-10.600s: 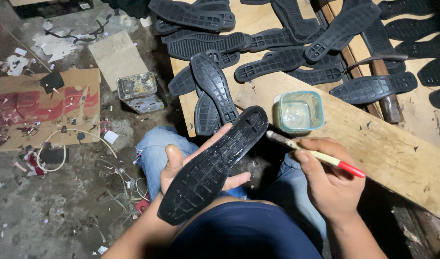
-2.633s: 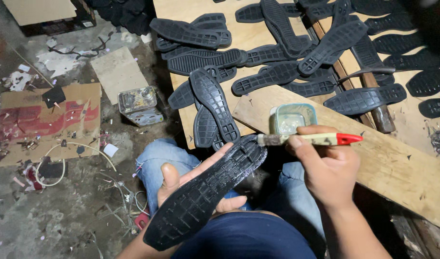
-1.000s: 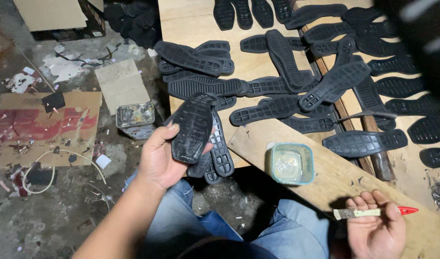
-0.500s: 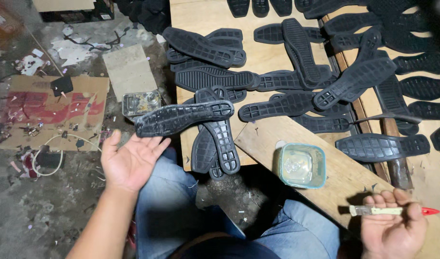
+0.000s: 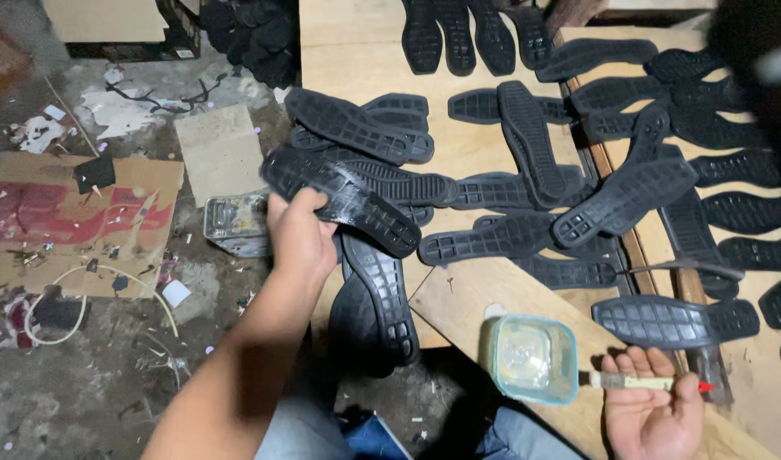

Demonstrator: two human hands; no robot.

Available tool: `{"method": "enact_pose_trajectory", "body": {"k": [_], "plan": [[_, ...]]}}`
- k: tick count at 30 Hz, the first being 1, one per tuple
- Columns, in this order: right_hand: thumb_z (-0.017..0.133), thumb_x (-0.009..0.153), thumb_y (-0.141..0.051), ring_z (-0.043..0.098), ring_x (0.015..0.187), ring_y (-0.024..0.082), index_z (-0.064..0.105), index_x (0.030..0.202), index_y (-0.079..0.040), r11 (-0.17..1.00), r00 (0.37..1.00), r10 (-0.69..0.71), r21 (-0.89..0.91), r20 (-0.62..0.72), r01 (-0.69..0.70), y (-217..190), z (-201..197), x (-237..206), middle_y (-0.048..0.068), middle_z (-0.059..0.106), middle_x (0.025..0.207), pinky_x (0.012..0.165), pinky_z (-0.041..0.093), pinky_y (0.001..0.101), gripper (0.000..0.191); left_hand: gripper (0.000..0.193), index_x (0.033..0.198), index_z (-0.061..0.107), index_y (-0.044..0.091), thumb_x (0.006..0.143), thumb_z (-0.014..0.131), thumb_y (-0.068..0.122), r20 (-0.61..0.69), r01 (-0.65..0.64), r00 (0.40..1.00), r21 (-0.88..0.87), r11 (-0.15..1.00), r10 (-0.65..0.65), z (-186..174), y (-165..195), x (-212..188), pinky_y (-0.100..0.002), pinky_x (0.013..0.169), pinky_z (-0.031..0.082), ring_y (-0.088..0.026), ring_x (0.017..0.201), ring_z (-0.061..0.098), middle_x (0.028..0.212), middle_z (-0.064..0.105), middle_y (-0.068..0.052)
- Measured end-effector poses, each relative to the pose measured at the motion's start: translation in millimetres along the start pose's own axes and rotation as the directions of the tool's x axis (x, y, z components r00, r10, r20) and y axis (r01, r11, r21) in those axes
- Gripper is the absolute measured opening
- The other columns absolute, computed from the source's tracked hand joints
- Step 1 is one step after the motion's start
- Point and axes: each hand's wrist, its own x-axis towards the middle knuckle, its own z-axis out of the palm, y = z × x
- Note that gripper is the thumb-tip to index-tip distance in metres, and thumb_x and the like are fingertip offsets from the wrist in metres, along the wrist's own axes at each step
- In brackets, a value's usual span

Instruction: The person applies a liquid substance to the bottom of black shoe soles using a brush. They repeatedly dip the brush into a small container and spread the liquid across the sole surface, then place the treated sole on a wooden table among other soles.

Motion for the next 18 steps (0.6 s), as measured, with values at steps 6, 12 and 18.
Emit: {"method": "enact_pose_trajectory", "body": {"k": [6,12,18], "plan": [[0.047,0.120,-0.054,0.055,0.134,0.047,0.057,0.143,0.005,0.990,0.973,0.098,0.075,0.210,-0.116,-10,-13,27,0.032,0.058,0.140,0.116,0.027,0.0661,0.064,0.041,0.117,0.052,0.000,0.078,0.063,-0.003,0.161,-0.203,0.975,0.391,0.898,0.151,90,4,110,-0.032,0.064,0.051,-0.019,0.078,0.062,0.097,0.064,-0.011],[0.046,0.118,-0.041,0.052,0.118,0.040,0.045,0.154,-0.005,0.929,0.895,0.272,0.148,0.354,-0.340,-5,0,55,0.025,0.057,0.129,0.113,0.029,0.0648,0.051,0.063,0.134,0.037,0.004,0.080,0.070,0.007,0.291,-0.390,0.920,0.608,0.692,0.263,160,1,209,-0.035,0.073,0.056,-0.021,0.084,0.067,0.098,0.066,-0.015],[0.045,0.116,-0.027,0.050,0.102,0.034,0.033,0.165,-0.015,0.845,0.805,0.366,0.195,0.467,-0.497,-3,3,65,0.018,0.055,0.119,0.109,0.031,0.0635,0.052,0.069,0.137,0.038,0.004,0.087,0.082,0.023,0.386,-0.473,0.779,0.879,0.059,0.495,148,-5,221,-0.049,0.095,0.047,-0.044,0.116,0.055,0.134,0.051,-0.027]]}}
